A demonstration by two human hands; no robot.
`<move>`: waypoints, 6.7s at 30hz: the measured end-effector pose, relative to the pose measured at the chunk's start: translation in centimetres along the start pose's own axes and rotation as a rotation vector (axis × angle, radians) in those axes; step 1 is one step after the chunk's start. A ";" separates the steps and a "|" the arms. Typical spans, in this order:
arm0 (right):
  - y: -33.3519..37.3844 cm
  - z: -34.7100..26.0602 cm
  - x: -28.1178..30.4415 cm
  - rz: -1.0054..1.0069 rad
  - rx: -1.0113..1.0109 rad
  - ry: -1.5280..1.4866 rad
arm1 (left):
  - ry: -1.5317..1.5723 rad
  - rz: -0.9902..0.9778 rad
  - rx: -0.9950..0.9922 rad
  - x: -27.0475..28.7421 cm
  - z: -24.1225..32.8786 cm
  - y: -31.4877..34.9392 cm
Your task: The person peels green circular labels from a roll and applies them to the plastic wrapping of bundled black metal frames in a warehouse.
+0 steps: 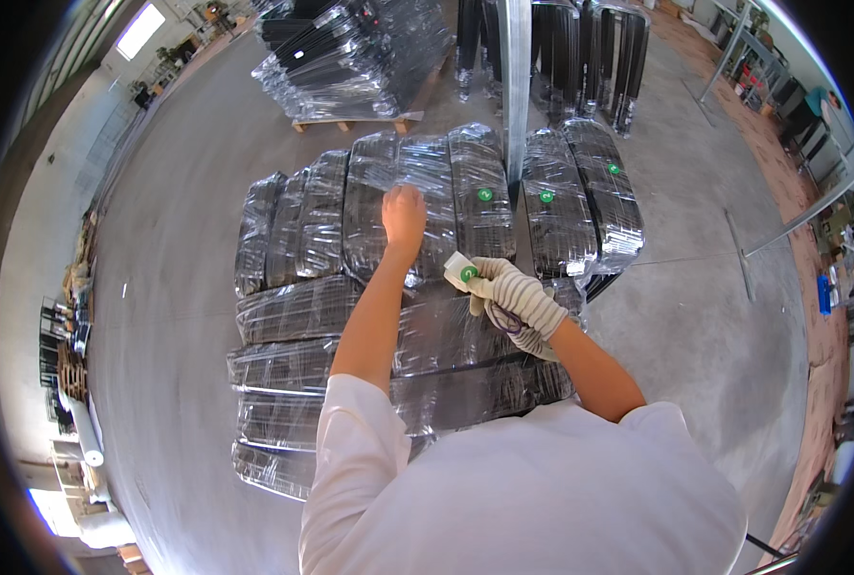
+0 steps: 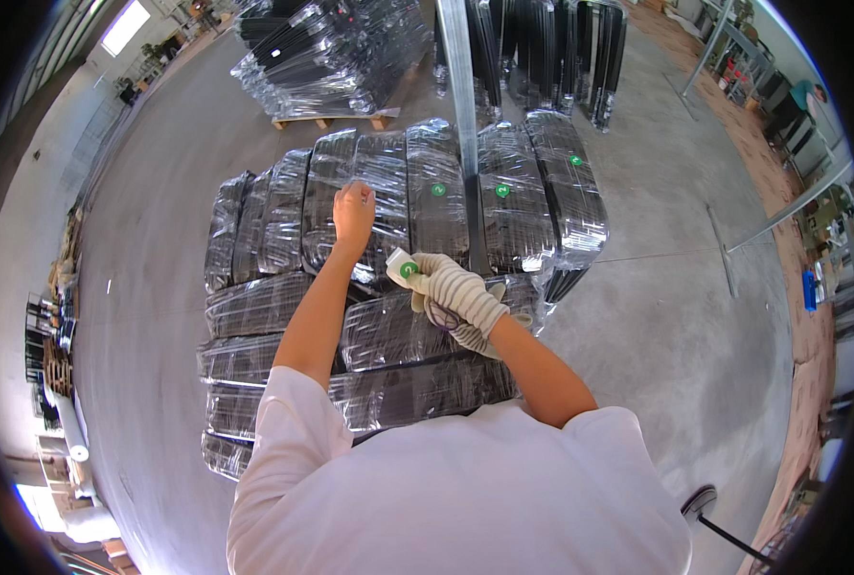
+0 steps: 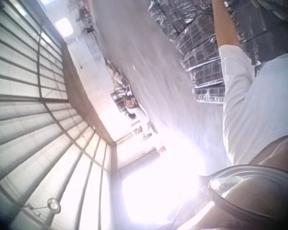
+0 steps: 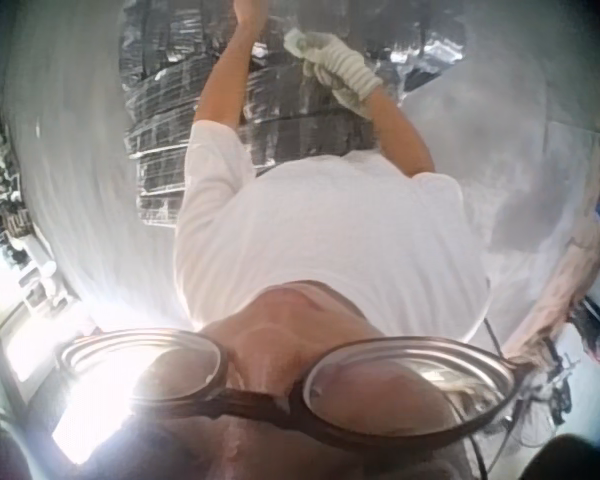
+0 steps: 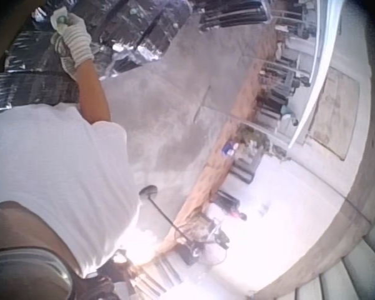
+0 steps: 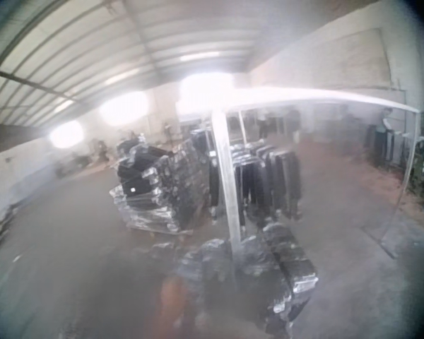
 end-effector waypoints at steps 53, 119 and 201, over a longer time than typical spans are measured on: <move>-7.7 -0.1 -4.5 0.033 -0.122 0.093 | 0.019 0.073 0.133 6.7 -10.1 1.5; -12.5 -1.4 -15.6 0.110 -0.179 0.232 | 0.496 -0.104 0.403 13.5 -17.2 6.4; -17.4 -4.1 -24.8 -0.241 -0.137 0.143 | 0.599 -0.212 0.225 21.2 -16.6 9.5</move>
Point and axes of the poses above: each hand's wrist, its own y-axis away from the middle knuckle, its own x-axis out of the back of the hand, z = x × y, the point moved 10 cm from there along -y, towards the middle knuckle, and after that the axes turned 6 degrees about -x, right-handed, at the moved point
